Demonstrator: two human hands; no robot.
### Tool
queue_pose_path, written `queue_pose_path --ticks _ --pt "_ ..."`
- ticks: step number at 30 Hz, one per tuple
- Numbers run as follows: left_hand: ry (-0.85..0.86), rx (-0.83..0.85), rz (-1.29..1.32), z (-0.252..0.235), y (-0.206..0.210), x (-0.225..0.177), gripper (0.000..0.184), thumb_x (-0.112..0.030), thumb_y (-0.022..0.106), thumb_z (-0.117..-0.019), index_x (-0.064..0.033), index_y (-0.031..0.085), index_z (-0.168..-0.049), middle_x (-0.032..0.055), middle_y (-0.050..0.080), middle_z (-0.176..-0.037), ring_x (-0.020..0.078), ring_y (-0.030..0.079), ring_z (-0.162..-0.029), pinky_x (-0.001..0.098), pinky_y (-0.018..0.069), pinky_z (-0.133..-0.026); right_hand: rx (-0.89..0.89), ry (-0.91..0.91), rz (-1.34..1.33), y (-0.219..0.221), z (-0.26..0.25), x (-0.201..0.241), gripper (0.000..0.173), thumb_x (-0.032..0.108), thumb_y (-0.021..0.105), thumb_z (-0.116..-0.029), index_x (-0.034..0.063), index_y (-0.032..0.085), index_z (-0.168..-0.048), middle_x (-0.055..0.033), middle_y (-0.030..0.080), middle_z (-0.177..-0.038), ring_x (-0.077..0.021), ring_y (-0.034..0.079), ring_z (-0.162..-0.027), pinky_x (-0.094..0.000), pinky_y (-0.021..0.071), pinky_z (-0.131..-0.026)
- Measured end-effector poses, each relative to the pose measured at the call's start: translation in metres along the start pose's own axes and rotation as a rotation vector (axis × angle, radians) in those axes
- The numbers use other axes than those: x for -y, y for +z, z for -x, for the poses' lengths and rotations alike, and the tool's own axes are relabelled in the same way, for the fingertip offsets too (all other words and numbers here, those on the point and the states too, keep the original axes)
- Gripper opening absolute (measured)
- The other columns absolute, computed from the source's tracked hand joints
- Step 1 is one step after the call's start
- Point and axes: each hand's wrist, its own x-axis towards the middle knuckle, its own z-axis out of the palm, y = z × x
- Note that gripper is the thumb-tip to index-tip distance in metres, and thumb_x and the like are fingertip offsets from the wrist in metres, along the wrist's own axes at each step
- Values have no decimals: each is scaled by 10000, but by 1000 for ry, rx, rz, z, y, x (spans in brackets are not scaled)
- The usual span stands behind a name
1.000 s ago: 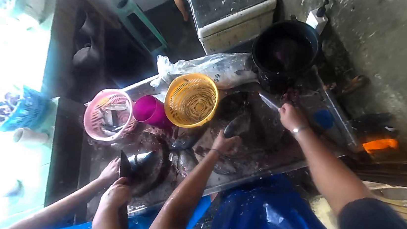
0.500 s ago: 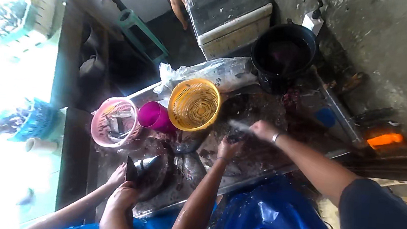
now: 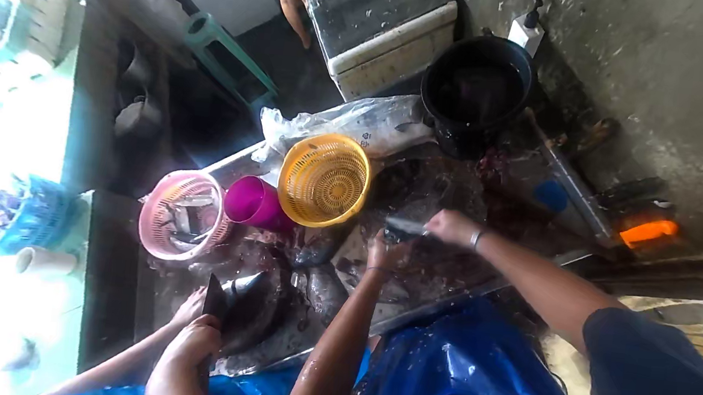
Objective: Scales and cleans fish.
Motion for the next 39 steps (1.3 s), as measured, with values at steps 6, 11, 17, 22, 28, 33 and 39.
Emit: queue_pose_path --ticks 6,11,17,22,28,33,39 --pt "12 48 4 -14 3 8 703 -368 855 -794 -86 585 -1380 148 717 -1194 281 689 -1128 537 533 -1016 -44 43 27 13 13 7 357 285 488 -1091 3 702 -1137 -250 701 -1115 -409 677 -1090 -618 516 -958" --pt "-311 141 757 -16 10 18 383 -467 568 -1032 -96 601 -944 22 509 -593 99 420 -411 244 380 -388 -161 86 61 21 13 -35 357 321 455 -1080 54 654 -1209 -219 714 -1063 -393 706 -1020 -615 562 -877" --pt "-411 329 920 -15 -8 25 455 -504 449 -1061 -101 582 -895 4 494 -575 57 373 -379 187 324 -355 -181 40 122 3 2 -54 338 331 471 -1094 80 688 -1153 -223 715 -1023 -421 708 -983 -649 557 -843" --pt "-385 393 1017 -16 -10 26 387 -414 438 -1064 -106 586 -882 -3 509 -571 39 382 -366 164 323 -341 18 -65 34 5 16 -34 370 302 495 -1090 35 728 -1196 -214 726 -1112 -372 686 -1088 -585 508 -993" --pt "-425 324 1004 -14 -15 19 412 -452 465 -1057 -111 569 -851 -13 456 -534 52 368 -353 181 330 -334 45 -63 -13 6 29 -53 406 333 481 -1096 9 701 -1205 -224 704 -1098 -360 675 -1047 -564 506 -965" --pt "-475 304 1020 -15 -7 16 473 -504 473 -1041 -99 552 -811 9 475 -544 73 376 -351 200 339 -335 -69 34 55 6 20 -57 393 364 496 -1081 48 711 -1177 -204 724 -1071 -367 704 -1021 -592 544 -938" --pt "-164 236 496 0 10 18 441 -213 798 -899 -63 578 -1251 47 642 -807 95 532 -556 257 461 -503 -130 95 34 0 25 -45 354 328 513 -1077 42 713 -1136 -224 720 -1078 -403 699 -1046 -638 539 -924"
